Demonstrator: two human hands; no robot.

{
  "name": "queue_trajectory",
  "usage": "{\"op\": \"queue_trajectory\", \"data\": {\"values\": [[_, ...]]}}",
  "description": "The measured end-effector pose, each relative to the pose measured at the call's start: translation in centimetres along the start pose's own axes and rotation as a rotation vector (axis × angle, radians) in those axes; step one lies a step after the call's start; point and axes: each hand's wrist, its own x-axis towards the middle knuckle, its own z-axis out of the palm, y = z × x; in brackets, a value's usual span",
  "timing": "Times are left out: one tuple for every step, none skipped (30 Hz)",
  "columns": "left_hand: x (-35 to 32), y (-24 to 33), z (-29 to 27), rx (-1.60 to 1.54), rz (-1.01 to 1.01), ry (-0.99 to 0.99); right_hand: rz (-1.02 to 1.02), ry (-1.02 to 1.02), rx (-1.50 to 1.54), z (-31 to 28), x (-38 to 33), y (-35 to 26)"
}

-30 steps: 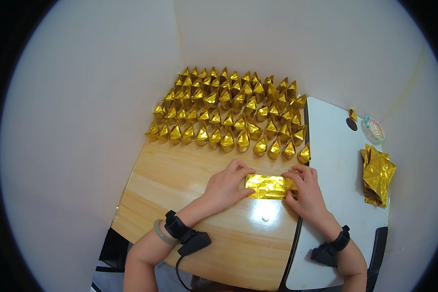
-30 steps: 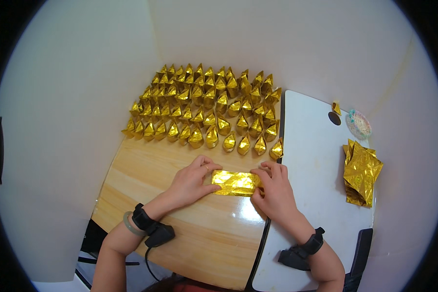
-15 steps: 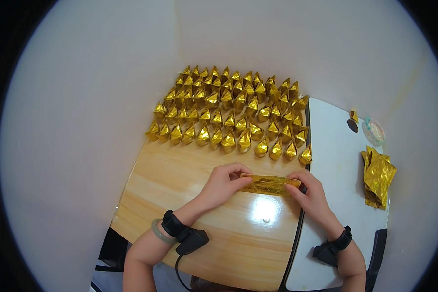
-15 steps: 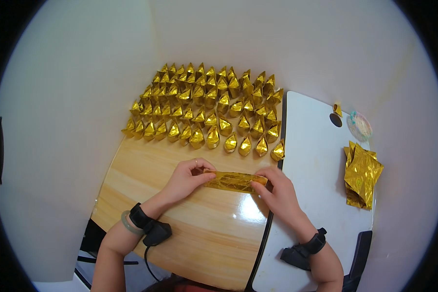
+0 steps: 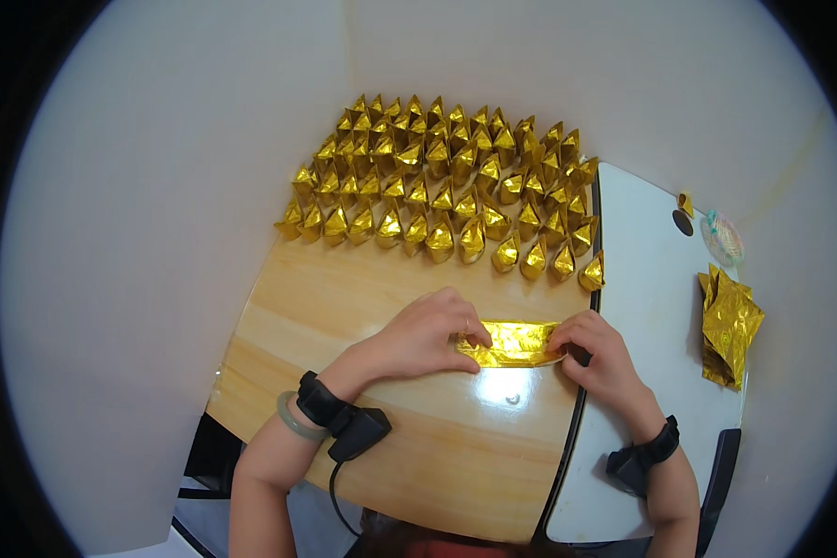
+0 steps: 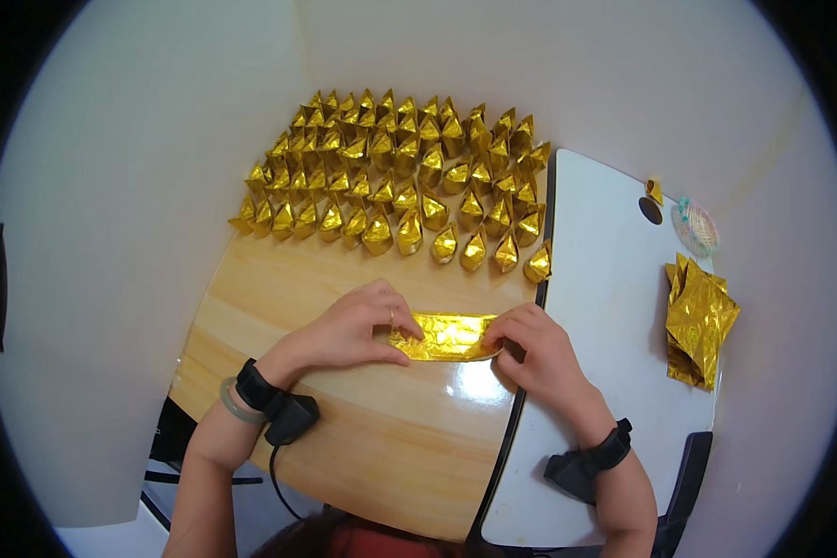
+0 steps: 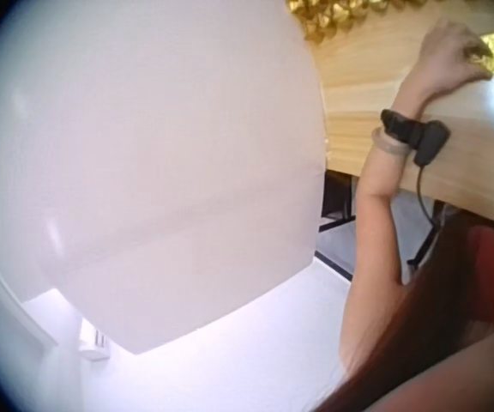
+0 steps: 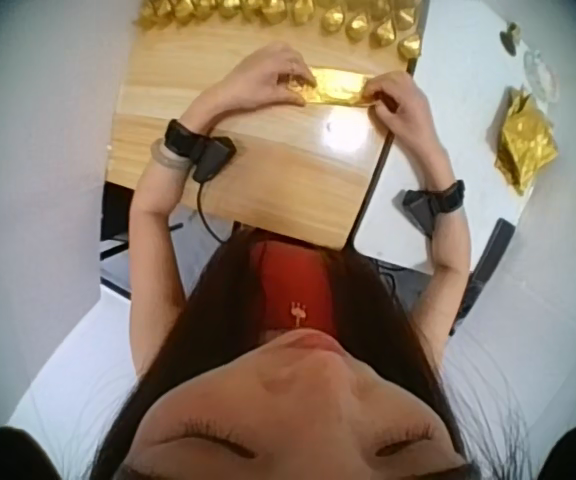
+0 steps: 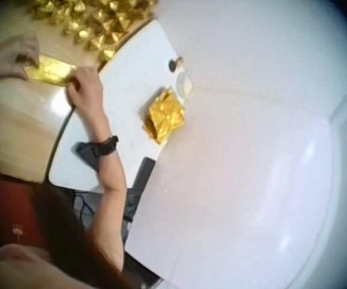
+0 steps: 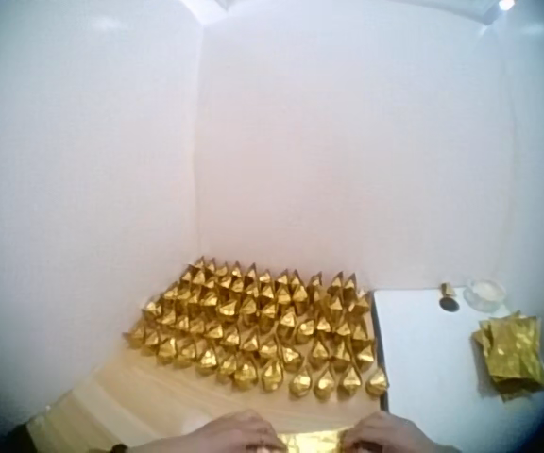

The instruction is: Fold gold paper into small boat-like decorative shapes.

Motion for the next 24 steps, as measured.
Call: {"op": "queue_trajectory", "data": {"values": [[0.1,-0.2,0.0,0.014,-0.012,-0.012,-0.014,0.009,-0.015,0.0,0.0,0.0],[0.0,-0.2,0.0,0.007,-0.012,-0.017,-0.027,0.018,-0.03,0.0,0.0,0.0],[0.0,-0.1,-0.1,0.038,-0.009,-0.027,-0.02,0.017,-0.03,-0.1,-0.1,0.1],[0.0,0.0,-0.1,0.07,-0.005,-0.035,-0.044,0.02,-0.033,-0.1,-0.2,0.2],[0.0,-0.1,-0.1,0.066,-0.005,-0.039,-0.069,0.023,-0.035,-0.1,-0.2,0.2],[0.0,-0.1,-0.1,0.053,-0.001,-0.039,-0.065,0.023,-0.034,-0.2,-0.3,0.3],[-0.1,-0.2,0.0,0.04,0.001,-0.039,-0.06,0.012,-0.012,-0.3,-0.4,0.4],[-0.1,-0.3,0.0,0.037,0.0,-0.041,-0.056,0.001,0.01,-0.4,-0.5,0.5],[-0.1,-0.4,0.1,0.034,0.008,-0.039,-0.053,-0.001,0.012,-0.4,-0.6,0.5],[-0.1,-0.5,0.0,0.033,0.015,-0.037,-0.051,0.0,0.005,-0.3,-0.6,0.6],[0.0,-0.5,0.0,0.031,0.013,-0.038,-0.051,0.001,-0.002,-0.3,-0.6,0.6],[0.0,-0.5,0.0,0.016,0.009,-0.046,-0.05,-0.001,-0.001,-0.3,-0.6,0.6],[0.0,-0.5,-0.1,0.003,0.004,-0.05,-0.063,0.008,-0.001,-0.3,-0.5,0.6],[-0.1,-0.5,-0.1,0.004,0.0,-0.047,-0.077,0.017,-0.003,-0.3,-0.5,0.6],[-0.2,-0.6,-0.1,0.016,0.025,-0.05,-0.081,0.014,-0.001,-0.4,-0.6,0.6],[-0.2,-0.7,-0.2,0.031,0.051,-0.049,-0.091,-0.001,-0.023,-0.6,-0.6,0.5],[-0.2,-0.6,-0.3,0.035,0.049,-0.04,-0.1,-0.015,-0.045,-0.8,-0.6,0.3],[-0.1,-0.6,-0.3,0.027,0.042,-0.047,-0.11,-0.019,-0.047,-0.8,-0.4,0.1],[-0.2,-0.5,-0.2,0.018,0.029,-0.054,-0.128,-0.021,-0.074,-0.7,-0.2,-0.3],[-0.3,-0.5,-0.2,0.021,0.02,-0.045,-0.146,-0.023,-0.1,-0.5,-0.1,-0.6],[-0.4,-0.6,-0.2,0.009,0.025,-0.046,-0.156,-0.03,-0.096,-0.2,0.1,-1.1],[-0.4,-0.7,-0.1,-0.005,0.034,-0.051,-0.216,-0.085,-0.172,0.3,0.2,-1.8],[-0.4,-0.7,-0.1,-0.005,0.028,-0.047,-0.276,-0.138,-0.247,0.7,0.3,-2.3],[-0.4,-0.7,-0.1,-0.006,0.025,-0.045,-0.251,-0.292,-0.298,1.0,0.4,-2.7]]}}
